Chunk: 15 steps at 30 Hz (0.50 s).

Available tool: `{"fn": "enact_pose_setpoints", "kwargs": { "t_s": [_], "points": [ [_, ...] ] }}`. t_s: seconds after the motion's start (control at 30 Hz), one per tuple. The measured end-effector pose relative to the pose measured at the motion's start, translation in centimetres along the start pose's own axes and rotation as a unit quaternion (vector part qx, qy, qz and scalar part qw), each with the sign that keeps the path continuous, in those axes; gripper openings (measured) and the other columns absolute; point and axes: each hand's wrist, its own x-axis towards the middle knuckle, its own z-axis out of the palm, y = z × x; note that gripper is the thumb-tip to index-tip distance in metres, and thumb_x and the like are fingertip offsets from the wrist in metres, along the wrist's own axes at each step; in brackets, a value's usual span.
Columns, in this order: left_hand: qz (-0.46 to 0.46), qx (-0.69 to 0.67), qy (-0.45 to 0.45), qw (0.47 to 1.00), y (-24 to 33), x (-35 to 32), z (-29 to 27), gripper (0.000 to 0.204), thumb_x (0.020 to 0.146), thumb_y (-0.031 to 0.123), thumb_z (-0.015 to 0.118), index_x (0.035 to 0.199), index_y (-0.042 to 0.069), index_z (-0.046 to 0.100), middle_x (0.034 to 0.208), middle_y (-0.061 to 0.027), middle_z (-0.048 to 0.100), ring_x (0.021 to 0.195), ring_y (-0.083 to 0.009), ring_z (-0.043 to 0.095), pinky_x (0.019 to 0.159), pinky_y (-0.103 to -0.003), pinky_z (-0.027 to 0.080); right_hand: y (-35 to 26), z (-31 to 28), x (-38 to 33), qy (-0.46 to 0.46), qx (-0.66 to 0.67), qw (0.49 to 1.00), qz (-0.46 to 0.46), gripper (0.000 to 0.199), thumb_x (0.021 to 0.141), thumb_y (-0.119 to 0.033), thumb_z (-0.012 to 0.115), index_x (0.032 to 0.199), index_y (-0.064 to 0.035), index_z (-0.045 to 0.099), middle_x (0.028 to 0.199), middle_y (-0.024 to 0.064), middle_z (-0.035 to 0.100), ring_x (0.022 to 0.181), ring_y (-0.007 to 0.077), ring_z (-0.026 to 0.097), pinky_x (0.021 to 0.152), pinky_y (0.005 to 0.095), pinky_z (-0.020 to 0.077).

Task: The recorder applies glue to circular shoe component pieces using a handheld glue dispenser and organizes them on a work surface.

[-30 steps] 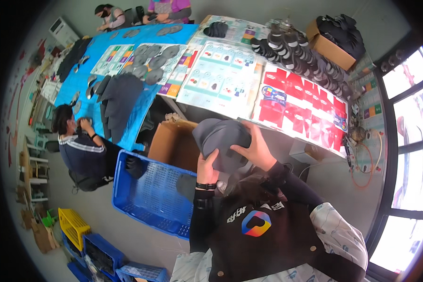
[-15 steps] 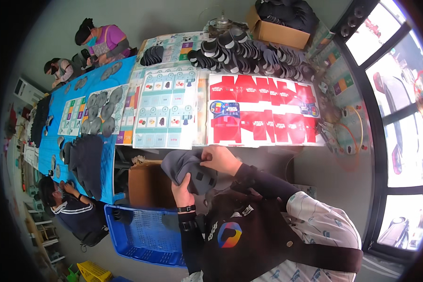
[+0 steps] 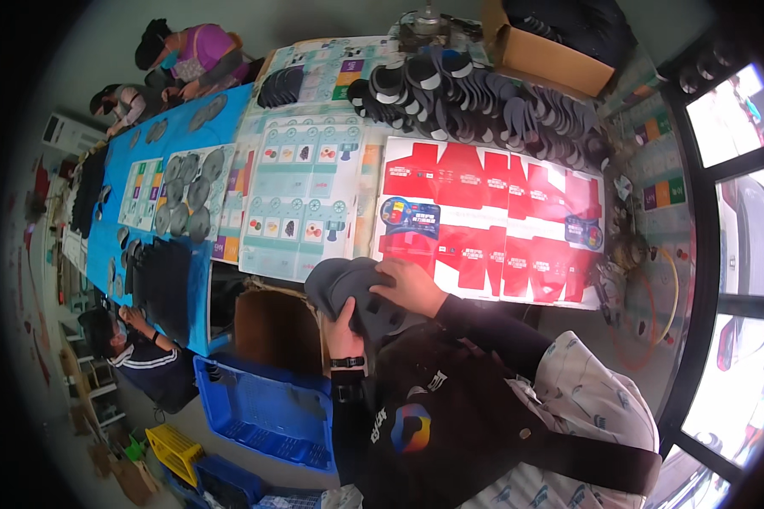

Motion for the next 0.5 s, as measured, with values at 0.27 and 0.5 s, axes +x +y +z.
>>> {"fn": "enact_pose_setpoints", "kwargs": {
  "t_s": [0.27,0.5],
  "points": [
    [-0.040,-0.017,-0.038,0.998,2.7,2.2,1.8,0.046,0.095,0.009,0.071,0.137,0.001,0.052,0.130,-0.0112,0.062,0.114,-0.0260,0.064,0.098,-0.041,0.054,-0.8,-0.6,2.4,0.086,0.138,0.984,0.072,0.032,0.095,-0.005,0.064,0.127,-0.0017,0.063,0.111,0.0214,0.070,0.100,0.0363,0.070,0.085,0.0364,0.0545],
    [0.109,0.073,-0.035,0.991,3.8,4.3,1.8,0.041,0.096,0.006,0.067,0.135,-0.002,0.056,0.127,-0.0094,0.065,0.113,-0.0186,0.063,0.097,-0.032,0.051,-2.2,-0.1,3.4,0.087,0.090,0.991,0.038,0.038,0.095,-0.007,0.065,0.132,-0.0076,0.062,0.111,0.0231,0.069,0.098,0.0373,0.069,0.082,0.0373,0.0543]
  ]
}}
